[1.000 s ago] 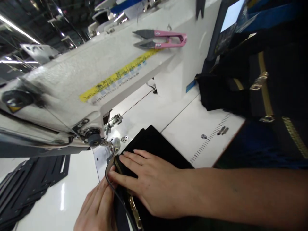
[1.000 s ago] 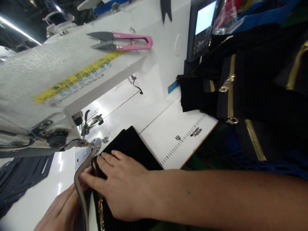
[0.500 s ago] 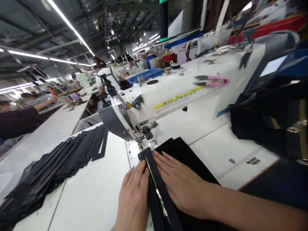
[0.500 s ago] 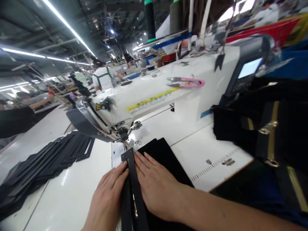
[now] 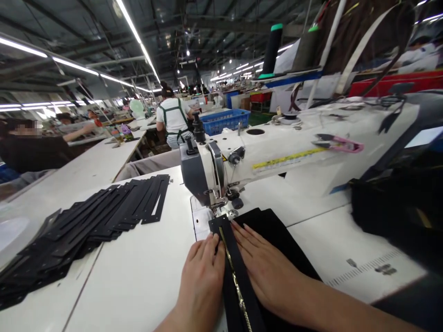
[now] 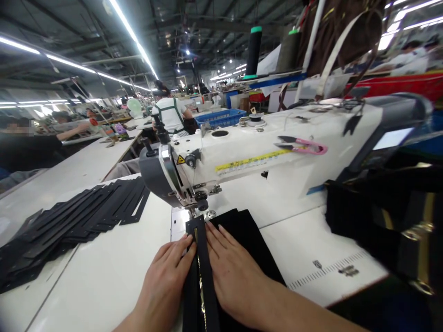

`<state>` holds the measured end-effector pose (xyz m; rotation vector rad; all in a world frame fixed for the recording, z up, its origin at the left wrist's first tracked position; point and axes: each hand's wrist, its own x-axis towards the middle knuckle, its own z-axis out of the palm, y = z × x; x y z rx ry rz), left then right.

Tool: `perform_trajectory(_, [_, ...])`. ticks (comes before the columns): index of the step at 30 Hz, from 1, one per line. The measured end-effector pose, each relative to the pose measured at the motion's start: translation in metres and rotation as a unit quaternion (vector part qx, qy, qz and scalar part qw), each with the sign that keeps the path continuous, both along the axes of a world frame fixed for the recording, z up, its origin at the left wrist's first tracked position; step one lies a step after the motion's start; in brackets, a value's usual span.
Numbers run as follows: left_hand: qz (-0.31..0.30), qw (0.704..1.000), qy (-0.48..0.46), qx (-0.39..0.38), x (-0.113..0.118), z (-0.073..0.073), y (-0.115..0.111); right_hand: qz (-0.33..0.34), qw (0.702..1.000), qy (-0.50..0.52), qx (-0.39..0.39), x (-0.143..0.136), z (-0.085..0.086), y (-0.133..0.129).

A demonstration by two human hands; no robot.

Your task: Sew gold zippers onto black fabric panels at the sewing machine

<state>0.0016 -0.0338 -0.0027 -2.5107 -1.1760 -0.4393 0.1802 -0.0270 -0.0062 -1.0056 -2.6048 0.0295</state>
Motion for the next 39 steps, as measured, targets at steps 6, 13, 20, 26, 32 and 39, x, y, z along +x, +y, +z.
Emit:
perform_trajectory(6, [0.017,0.999,-0.025,-0.018,0.005,0.007,0.018,-0.012,1.000,0.014,0.000,-0.002,-0.001,0.017])
perform_trajectory(13, [0.011,1.000,-0.029,0.002,0.002,-0.005,0.033,-0.010,1.000,0.022,0.003,-0.004,-0.001,0.028])
perform_trajectory(20, [-0.031,0.997,-0.029,0.059,-0.002,-0.006,0.036,0.001,1.000,0.013,0.017,-0.004,0.001,0.029])
perform_trajectory(26, [-0.035,0.997,-0.027,0.056,-0.003,-0.002,0.036,-0.002,1.000,-0.005,0.002,-0.002,0.002,0.031])
perform_trajectory(32, [-0.032,0.998,-0.028,0.047,-0.001,0.000,0.036,-0.016,1.000,0.015,0.013,-0.004,0.000,0.029])
perform_trajectory(39, [-0.031,0.998,-0.010,0.044,-0.001,0.001,0.037,-0.028,0.999,0.026,-0.006,-0.004,0.001,0.027])
